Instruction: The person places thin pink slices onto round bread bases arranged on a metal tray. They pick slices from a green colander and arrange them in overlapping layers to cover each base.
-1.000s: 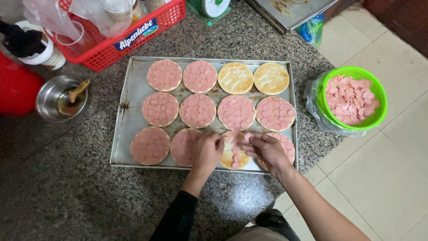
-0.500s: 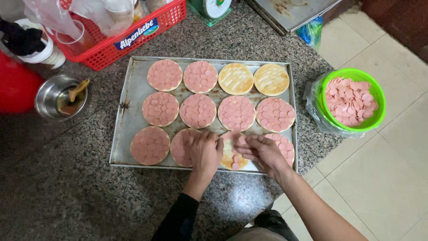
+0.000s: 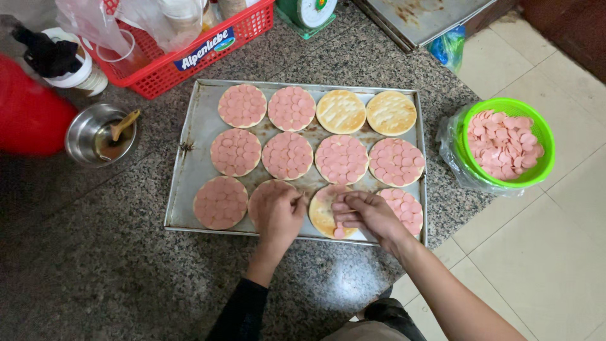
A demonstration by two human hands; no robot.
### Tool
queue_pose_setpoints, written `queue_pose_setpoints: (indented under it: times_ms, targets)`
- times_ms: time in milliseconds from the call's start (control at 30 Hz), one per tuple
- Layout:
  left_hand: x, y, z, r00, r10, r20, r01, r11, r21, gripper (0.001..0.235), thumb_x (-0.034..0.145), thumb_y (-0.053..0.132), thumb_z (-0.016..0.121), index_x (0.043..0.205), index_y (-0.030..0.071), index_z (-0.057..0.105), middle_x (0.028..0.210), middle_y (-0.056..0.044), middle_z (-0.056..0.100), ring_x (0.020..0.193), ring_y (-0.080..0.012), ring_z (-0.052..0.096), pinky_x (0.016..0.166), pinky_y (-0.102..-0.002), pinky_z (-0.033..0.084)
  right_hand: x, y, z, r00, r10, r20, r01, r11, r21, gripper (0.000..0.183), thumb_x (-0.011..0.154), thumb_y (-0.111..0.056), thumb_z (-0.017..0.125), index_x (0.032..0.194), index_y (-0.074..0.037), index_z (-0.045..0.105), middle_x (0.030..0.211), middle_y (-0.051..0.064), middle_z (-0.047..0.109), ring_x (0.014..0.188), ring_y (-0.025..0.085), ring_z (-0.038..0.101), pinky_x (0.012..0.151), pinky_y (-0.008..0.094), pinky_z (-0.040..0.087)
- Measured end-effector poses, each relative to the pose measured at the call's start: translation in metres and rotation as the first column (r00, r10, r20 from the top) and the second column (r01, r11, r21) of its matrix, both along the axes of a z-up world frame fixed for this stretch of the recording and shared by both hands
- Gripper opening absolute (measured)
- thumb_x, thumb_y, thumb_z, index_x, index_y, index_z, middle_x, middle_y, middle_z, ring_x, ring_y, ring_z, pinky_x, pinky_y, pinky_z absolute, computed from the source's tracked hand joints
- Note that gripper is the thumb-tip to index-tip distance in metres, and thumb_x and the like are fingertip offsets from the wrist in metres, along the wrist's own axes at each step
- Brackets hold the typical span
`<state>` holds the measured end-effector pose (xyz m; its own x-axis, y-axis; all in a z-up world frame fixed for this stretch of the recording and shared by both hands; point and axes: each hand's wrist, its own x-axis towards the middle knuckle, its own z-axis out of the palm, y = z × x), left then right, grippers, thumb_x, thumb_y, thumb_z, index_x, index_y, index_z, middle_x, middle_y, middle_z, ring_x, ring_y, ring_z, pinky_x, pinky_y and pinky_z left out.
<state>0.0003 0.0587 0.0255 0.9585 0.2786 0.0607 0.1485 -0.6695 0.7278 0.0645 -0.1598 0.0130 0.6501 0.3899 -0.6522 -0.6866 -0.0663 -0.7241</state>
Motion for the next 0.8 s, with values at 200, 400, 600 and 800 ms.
queue_pose_setpoints:
  times_ms: [200, 400, 600, 800]
  targets:
    - [0.000, -0.003, -0.028, 0.995, -0.096, 0.025, 0.098, 0.992, -0.079, 0.021, 0.091, 0.023, 0.072, 0.082, 0.004, 0.071, 0.073, -0.016, 0.068, 0.070, -0.0361, 0.067, 0.064, -0.048, 0.050, 0.005, -0.015, -0.005, 0.999, -0.051, 0.007, 0.051, 0.997, -0.052, 0.031, 0.106, -0.024, 0.049, 0.123, -0.004, 0.064, 0.114, 0.009, 0.078, 0.095, 0.018, 0.074, 0.076, 0.028, 0.058]
    - [0.000, -0.017, -0.038, 0.998, -0.058, -0.005, 0.058, 0.982, 0.177, 0.021, 0.086, 0.025, 0.074, 0.078, 0.005, 0.070, 0.075, -0.018, 0.069, 0.075, -0.0407, 0.067, 0.068, -0.052, 0.049, 0.002, -0.018, -0.007, 0.998, -0.067, -0.005, 0.067, 0.997, -0.033, 0.030, 0.106, -0.024, 0.048, 0.120, -0.003, 0.063, 0.114, 0.010, 0.077, 0.100, 0.021, 0.076, 0.081, 0.031, 0.060]
    - [0.000, -0.018, -0.040, 0.994, -0.065, 0.083, 0.040, 0.961, 0.275, 0.020, 0.082, 0.022, 0.074, 0.073, 0.006, 0.069, 0.073, -0.016, 0.069, 0.075, -0.0381, 0.067, 0.085, -0.052, 0.045, 0.001, -0.017, -0.002, 0.999, -0.054, -0.001, 0.054, 0.998, -0.043, 0.030, 0.106, -0.024, 0.049, 0.119, -0.003, 0.064, 0.116, 0.010, 0.077, 0.100, 0.021, 0.075, 0.082, 0.030, 0.060]
    - [0.000, -0.017, -0.040, 0.989, -0.099, 0.112, 0.062, 0.953, 0.298, 0.018, 0.081, 0.021, 0.074, 0.074, 0.005, 0.069, 0.075, -0.017, 0.069, 0.078, -0.0373, 0.066, 0.087, -0.052, 0.044, 0.000, -0.016, -0.002, 0.997, -0.073, -0.019, 0.073, 0.997, -0.017, 0.029, 0.105, -0.023, 0.050, 0.120, -0.002, 0.063, 0.116, 0.011, 0.076, 0.100, 0.021, 0.076, 0.081, 0.030, 0.060]
